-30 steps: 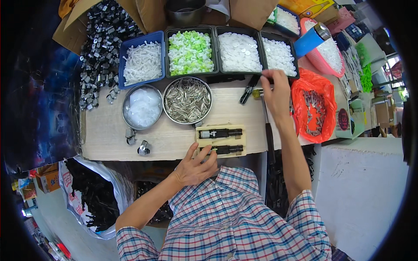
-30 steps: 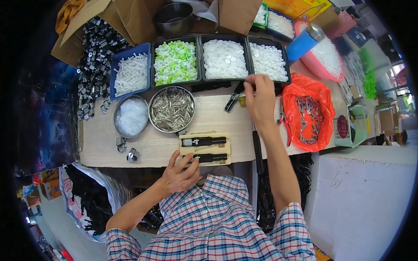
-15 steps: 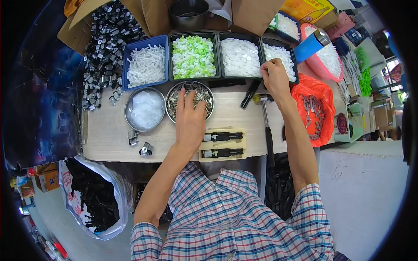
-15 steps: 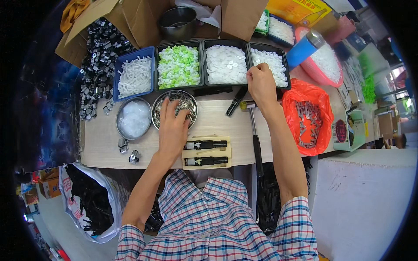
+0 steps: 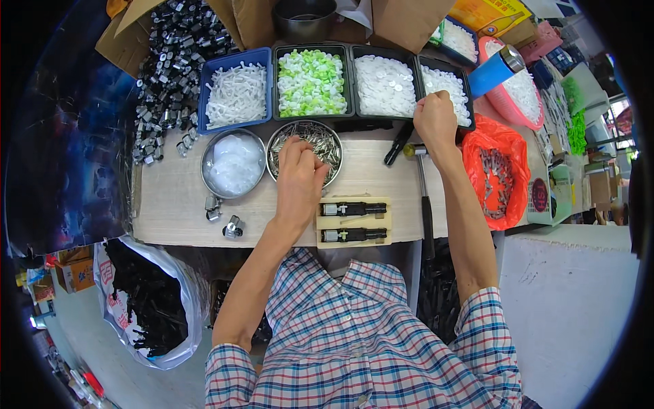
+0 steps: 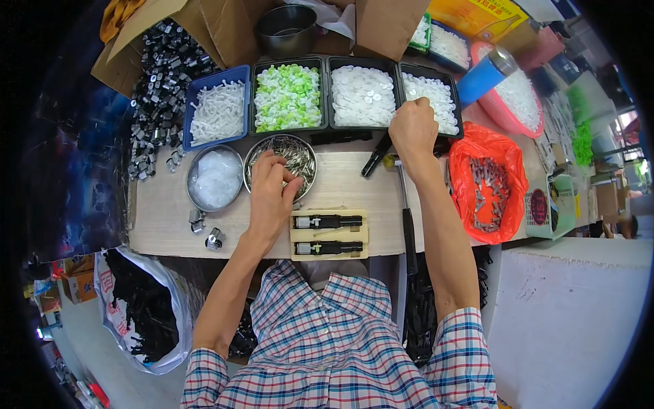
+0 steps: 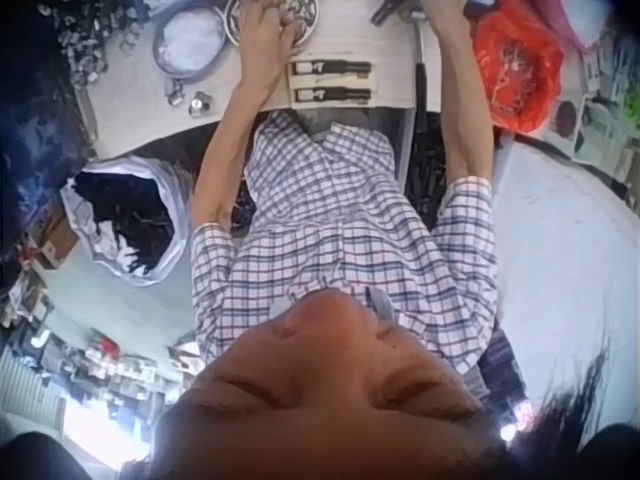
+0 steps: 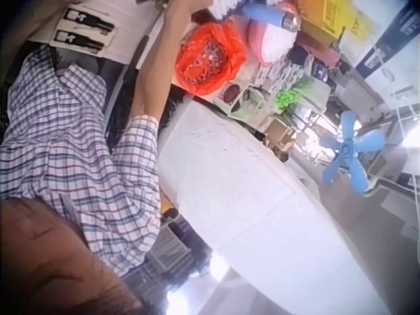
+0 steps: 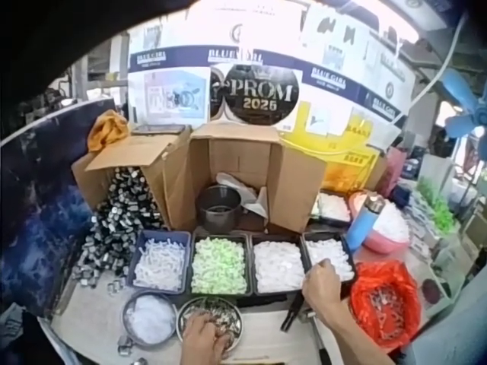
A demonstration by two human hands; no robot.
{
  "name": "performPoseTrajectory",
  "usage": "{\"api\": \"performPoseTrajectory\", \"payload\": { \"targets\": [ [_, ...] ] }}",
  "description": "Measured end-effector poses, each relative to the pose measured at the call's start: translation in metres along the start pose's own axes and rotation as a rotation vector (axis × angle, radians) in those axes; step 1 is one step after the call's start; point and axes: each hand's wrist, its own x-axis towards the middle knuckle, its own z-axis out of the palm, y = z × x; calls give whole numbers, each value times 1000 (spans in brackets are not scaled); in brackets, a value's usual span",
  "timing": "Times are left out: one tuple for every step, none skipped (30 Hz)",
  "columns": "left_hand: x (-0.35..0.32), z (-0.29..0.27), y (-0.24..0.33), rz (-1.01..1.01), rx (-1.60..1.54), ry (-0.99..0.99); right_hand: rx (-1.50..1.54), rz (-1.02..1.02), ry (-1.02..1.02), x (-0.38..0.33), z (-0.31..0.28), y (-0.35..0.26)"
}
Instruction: Assembling small plastic and metal components into black rectangular housings at a factory workbench.
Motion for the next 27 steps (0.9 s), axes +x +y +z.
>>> {"api": "performPoseTrajectory", "payload": {
  "targets": [
    [1,-4,3,-39,-19,-8,1,-2,-1,-3,-1,1],
    [0,-8,7,-81,-37,-15,56,-54,82,-7,-5,1],
    [-2,-10,9,-86,-35,-13,110,-105,165,-12,-8,1],
    [-5,-11,12,-169,-118,-3,199,-145,223,-17,-10,-1],
    [-8,-14,16,-248,-200,8,202,-147,223,-26,-15,-8],
    [-10,-16,22,-250,-200,7,321,-205,253,-41,-20,-16],
    [-14,-21,30,-380,-369,-15,449,-268,282,-57,-24,-28],
    [-19,-24,35,-508,-542,-36,631,-207,172,-78,-30,-44],
    [-25,-22,40,-509,-543,-37,803,-139,61,-103,-39,-58],
    [-34,-22,42,-584,-710,-44,863,-98,-23,-125,-46,-73],
    [-41,-22,47,-653,-876,-57,921,-50,-104,-144,-54,-82],
    [-44,-24,56,-730,-981,-62,922,-46,-107,-160,-57,-89],
    [-46,-27,64,-733,-981,-67,1115,94,-180,-174,-60,-95],
    [-48,-31,71,-788,-1048,-94,1307,238,-254,-184,-62,-99],
    [-50,-33,75,-843,-1113,-120,1307,241,-253,-192,-65,-103],
    [-56,-28,74,-837,-1126,-123,1382,299,-290,-198,-67,-105],
    [-58,-28,77,-838,-1126,-124,1457,357,-328,-203,-69,-106],
    [-59,-29,80,-828,-1128,-125,1439,362,-346,-205,-70,-106],
    [-60,-29,82,-818,-1131,-125,1439,363,-346,-208,-70,-105],
    [-61,-29,83,-818,-1130,-125,1409,363,-340,-210,-69,-104],
    [-62,-29,83,-825,-1118,-126,1379,364,-335,-211,-69,-103],
    [-63,-29,83,-832,-1105,-126,1380,364,-335,-212,-70,-103],
    [-64,-29,84,-832,-1105,-127,1342,360,-339,-213,-72,-102],
    [-64,-29,84,-840,-1090,-133,1305,356,-343,-213,-73,-102],
    [-65,-29,84,-847,-1075,-138,1306,356,-343,-215,-72,-102],
    [-65,-29,84,-847,-1075,-139,1306,343,-325,-216,-71,-102],
    [-65,-29,84,-843,-1054,-153,1307,329,-307,-217,-70,-103]
  ]
}}
